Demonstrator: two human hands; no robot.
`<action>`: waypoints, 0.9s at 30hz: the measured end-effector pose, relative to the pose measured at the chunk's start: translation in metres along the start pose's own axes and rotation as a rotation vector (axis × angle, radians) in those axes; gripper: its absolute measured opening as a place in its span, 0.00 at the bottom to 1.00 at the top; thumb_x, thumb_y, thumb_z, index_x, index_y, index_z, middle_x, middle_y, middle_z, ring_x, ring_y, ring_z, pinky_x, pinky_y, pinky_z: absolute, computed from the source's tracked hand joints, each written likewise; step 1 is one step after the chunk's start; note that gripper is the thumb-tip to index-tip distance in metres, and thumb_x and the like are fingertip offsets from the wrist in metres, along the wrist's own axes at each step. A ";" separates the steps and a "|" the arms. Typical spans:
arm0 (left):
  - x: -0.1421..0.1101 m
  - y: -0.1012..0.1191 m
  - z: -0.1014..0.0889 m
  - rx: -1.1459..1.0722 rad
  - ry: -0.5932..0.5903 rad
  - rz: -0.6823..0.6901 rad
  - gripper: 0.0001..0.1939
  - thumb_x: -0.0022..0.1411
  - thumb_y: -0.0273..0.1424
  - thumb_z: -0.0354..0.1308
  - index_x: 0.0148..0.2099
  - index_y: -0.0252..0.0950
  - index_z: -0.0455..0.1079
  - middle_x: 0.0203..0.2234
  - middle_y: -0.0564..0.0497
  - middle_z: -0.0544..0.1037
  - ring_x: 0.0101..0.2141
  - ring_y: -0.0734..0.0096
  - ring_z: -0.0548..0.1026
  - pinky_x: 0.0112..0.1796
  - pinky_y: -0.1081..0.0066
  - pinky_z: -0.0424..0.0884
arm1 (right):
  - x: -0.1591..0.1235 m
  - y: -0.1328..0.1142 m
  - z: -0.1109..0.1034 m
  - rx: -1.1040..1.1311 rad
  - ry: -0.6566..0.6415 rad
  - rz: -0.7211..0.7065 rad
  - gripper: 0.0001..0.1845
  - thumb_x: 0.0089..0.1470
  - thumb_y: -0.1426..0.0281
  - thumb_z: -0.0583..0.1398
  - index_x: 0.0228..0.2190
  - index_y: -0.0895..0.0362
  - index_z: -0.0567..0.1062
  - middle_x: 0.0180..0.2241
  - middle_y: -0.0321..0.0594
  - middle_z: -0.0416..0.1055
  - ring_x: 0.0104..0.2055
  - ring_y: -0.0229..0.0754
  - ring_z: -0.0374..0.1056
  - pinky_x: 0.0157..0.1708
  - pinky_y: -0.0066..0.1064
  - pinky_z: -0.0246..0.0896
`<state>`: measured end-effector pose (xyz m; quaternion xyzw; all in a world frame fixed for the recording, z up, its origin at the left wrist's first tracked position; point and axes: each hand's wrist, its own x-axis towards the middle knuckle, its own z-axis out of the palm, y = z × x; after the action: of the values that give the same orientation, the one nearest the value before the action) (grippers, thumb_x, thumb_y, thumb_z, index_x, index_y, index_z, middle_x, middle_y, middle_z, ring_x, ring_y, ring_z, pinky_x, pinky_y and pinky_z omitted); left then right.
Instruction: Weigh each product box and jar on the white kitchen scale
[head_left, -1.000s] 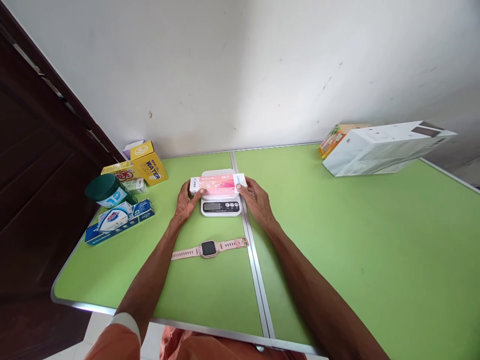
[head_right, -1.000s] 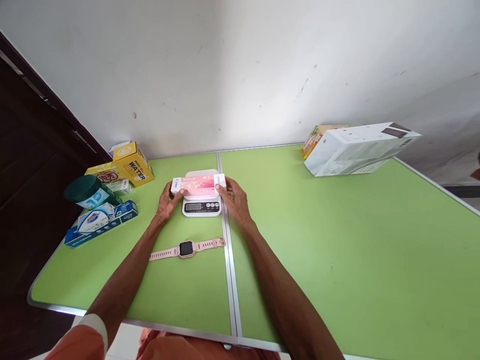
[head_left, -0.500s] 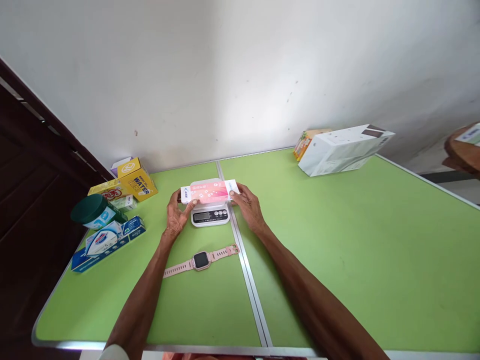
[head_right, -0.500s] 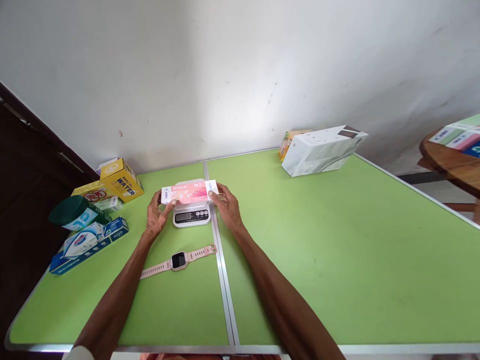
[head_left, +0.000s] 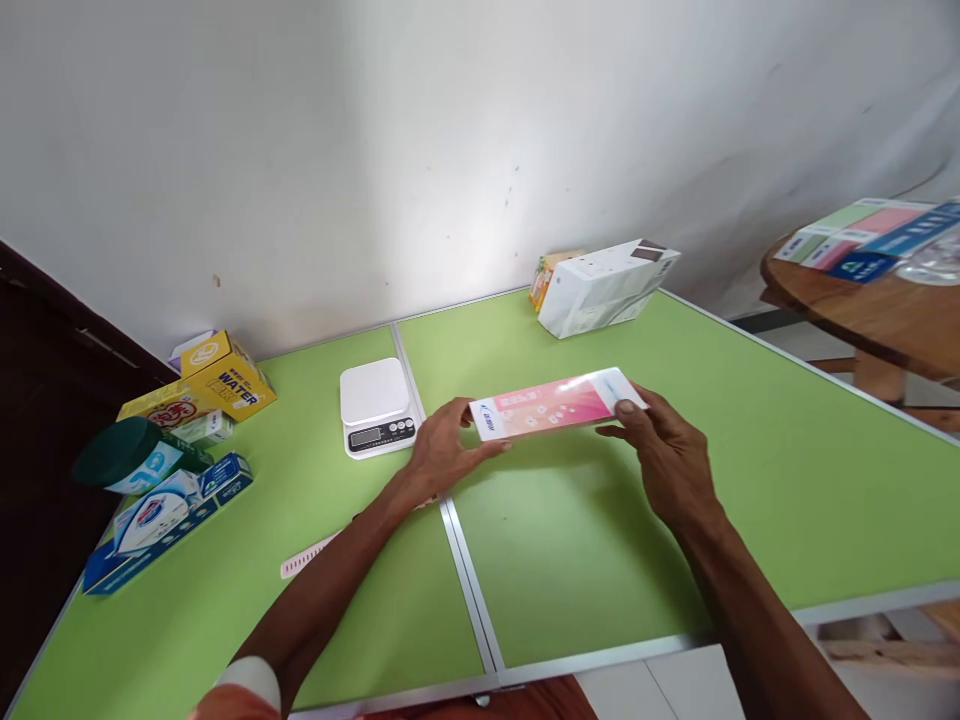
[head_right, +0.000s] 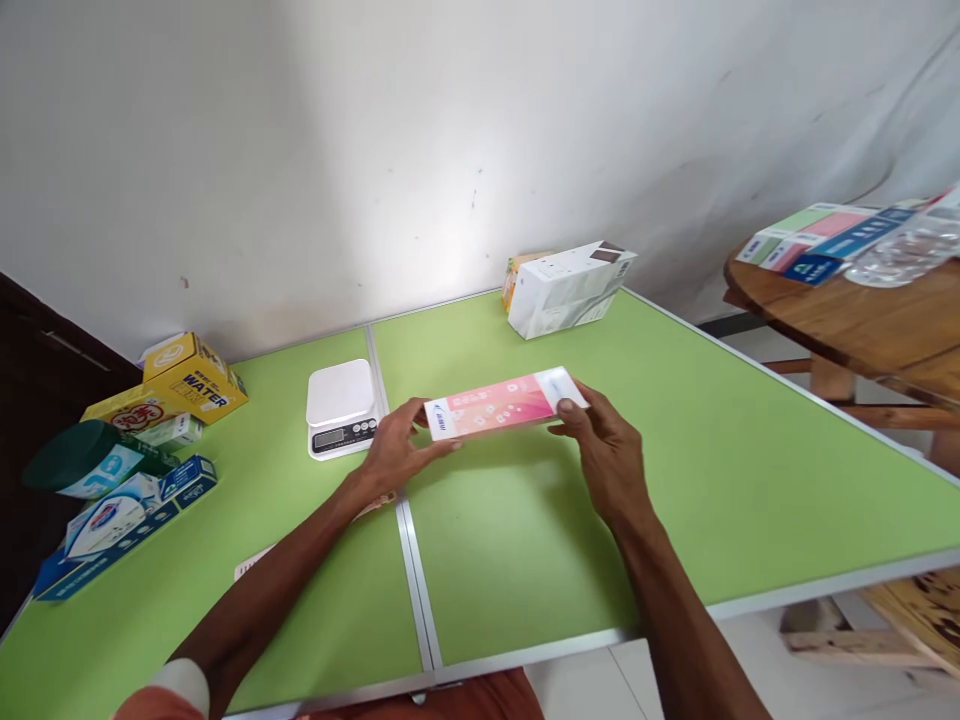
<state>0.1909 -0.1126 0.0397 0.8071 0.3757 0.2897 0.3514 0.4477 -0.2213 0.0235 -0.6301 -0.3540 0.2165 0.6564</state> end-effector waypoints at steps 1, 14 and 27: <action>0.005 0.002 0.012 0.035 -0.031 0.015 0.27 0.58 0.53 0.75 0.49 0.41 0.76 0.43 0.45 0.83 0.43 0.55 0.80 0.42 0.58 0.76 | -0.002 0.004 -0.011 -0.039 0.042 0.012 0.30 0.57 0.42 0.68 0.53 0.46 0.85 0.48 0.41 0.83 0.44 0.53 0.78 0.48 0.53 0.81; 0.048 0.025 0.099 0.444 -0.065 0.098 0.29 0.58 0.56 0.75 0.47 0.38 0.77 0.45 0.44 0.79 0.50 0.53 0.74 0.52 0.57 0.71 | 0.005 0.043 -0.056 -0.615 0.264 -0.004 0.51 0.59 0.32 0.55 0.62 0.61 0.75 0.61 0.63 0.74 0.64 0.68 0.68 0.66 0.65 0.62; 0.107 0.049 0.141 0.453 -0.137 0.048 0.21 0.71 0.46 0.66 0.53 0.34 0.73 0.50 0.38 0.79 0.55 0.50 0.74 0.57 0.56 0.69 | 0.070 0.069 -0.068 -0.817 0.142 -0.032 0.63 0.55 0.31 0.60 0.72 0.64 0.57 0.72 0.72 0.56 0.74 0.75 0.53 0.70 0.68 0.53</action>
<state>0.3726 -0.0977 0.0176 0.8919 0.3870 0.1506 0.1790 0.5554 -0.2085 -0.0277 -0.8465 -0.3745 0.0039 0.3784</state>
